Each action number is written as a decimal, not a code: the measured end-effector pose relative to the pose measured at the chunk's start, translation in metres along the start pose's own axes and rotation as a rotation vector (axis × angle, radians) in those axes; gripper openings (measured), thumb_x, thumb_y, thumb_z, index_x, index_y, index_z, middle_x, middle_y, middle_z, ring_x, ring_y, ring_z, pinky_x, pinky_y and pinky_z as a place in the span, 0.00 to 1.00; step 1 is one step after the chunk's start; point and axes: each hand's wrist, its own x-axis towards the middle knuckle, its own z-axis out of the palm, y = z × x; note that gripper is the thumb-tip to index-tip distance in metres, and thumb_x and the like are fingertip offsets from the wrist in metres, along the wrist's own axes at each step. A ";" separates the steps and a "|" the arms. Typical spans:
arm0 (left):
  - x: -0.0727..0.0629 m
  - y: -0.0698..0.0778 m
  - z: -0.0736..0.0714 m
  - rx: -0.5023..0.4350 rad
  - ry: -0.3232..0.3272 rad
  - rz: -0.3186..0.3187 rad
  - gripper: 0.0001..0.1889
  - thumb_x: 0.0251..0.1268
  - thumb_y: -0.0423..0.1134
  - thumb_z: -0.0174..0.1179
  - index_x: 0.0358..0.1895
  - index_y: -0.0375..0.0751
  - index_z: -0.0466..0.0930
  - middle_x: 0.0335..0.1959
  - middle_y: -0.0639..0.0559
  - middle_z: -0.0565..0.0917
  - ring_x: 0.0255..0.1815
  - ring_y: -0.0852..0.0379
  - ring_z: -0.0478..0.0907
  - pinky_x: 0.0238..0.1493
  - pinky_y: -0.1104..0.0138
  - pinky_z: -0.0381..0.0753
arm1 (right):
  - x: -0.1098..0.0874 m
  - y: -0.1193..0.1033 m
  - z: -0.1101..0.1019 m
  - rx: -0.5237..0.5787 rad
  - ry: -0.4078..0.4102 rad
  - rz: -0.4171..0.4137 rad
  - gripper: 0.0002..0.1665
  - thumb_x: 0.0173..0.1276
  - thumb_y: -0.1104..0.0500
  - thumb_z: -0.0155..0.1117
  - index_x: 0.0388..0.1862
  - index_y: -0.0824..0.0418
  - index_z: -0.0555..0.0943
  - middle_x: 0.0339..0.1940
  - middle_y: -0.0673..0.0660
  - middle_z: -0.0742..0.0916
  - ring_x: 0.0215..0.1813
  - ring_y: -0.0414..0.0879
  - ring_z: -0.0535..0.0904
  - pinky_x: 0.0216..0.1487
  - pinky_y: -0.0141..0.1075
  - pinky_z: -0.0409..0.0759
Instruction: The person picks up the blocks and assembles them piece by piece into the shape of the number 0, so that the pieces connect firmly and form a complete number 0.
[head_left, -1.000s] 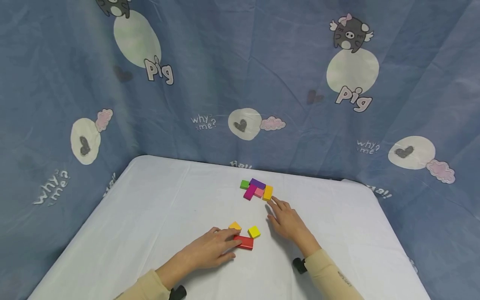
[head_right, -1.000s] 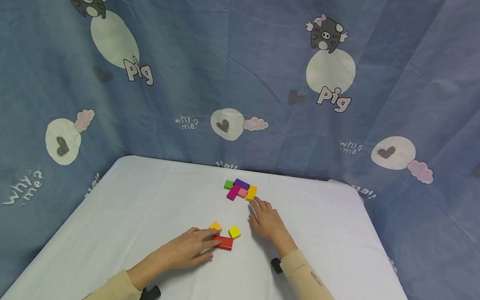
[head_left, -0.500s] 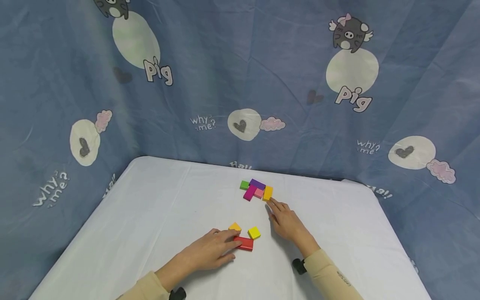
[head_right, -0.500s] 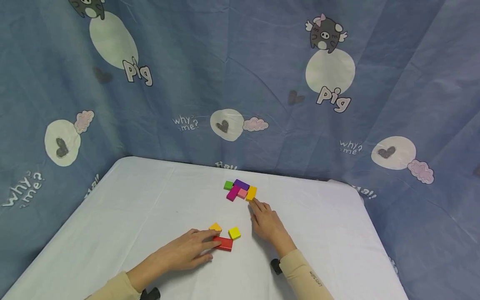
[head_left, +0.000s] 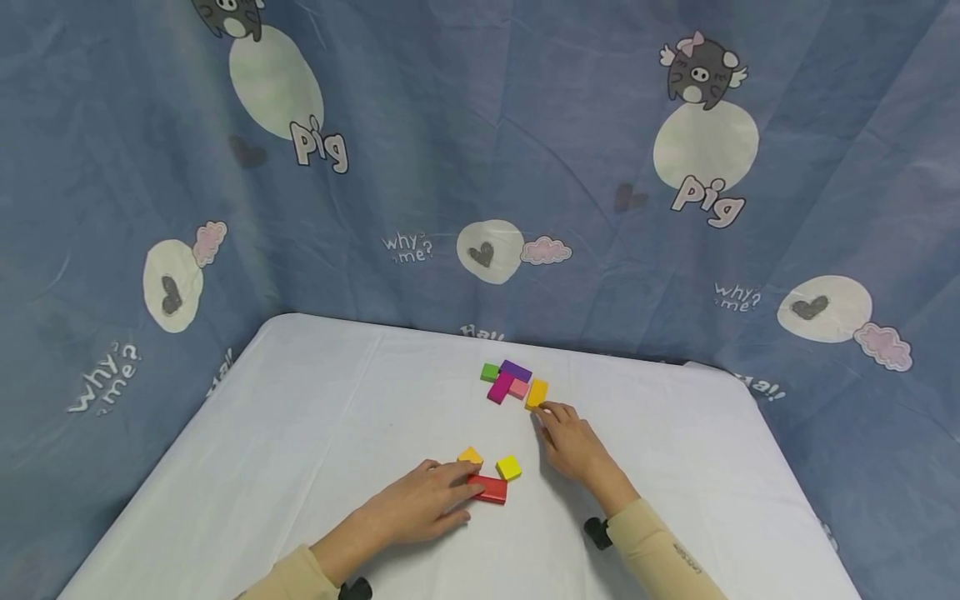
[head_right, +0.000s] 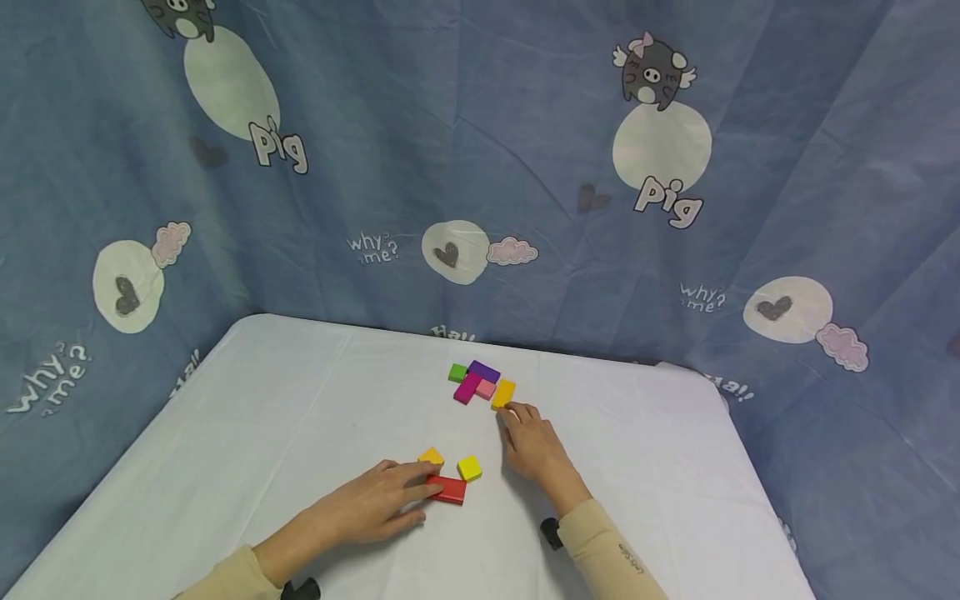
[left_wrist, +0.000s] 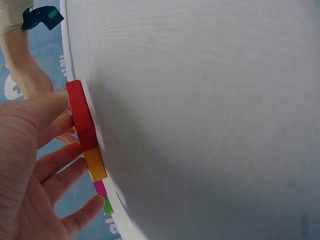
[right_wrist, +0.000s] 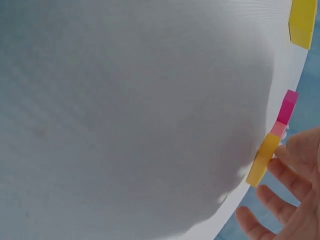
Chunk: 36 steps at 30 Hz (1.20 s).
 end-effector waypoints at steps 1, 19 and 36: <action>0.000 0.000 0.000 0.000 0.004 0.003 0.22 0.69 0.51 0.59 0.63 0.49 0.77 0.67 0.48 0.72 0.66 0.55 0.69 0.56 0.56 0.74 | -0.001 0.000 0.000 -0.005 0.000 -0.002 0.24 0.75 0.60 0.54 0.68 0.60 0.72 0.66 0.59 0.74 0.67 0.58 0.67 0.60 0.56 0.72; 0.003 0.002 -0.004 -0.004 -0.056 -0.034 0.23 0.69 0.52 0.58 0.65 0.51 0.76 0.68 0.50 0.70 0.67 0.56 0.68 0.58 0.56 0.73 | -0.001 0.000 -0.001 -0.022 -0.026 -0.018 0.29 0.73 0.56 0.57 0.71 0.59 0.68 0.72 0.60 0.69 0.70 0.59 0.64 0.59 0.58 0.72; 0.002 0.001 -0.002 0.017 -0.046 -0.019 0.23 0.69 0.52 0.58 0.64 0.51 0.77 0.68 0.50 0.71 0.66 0.57 0.69 0.56 0.56 0.74 | -0.009 -0.005 0.001 0.032 -0.019 -0.013 0.25 0.74 0.56 0.57 0.68 0.56 0.72 0.69 0.58 0.72 0.70 0.57 0.65 0.62 0.57 0.70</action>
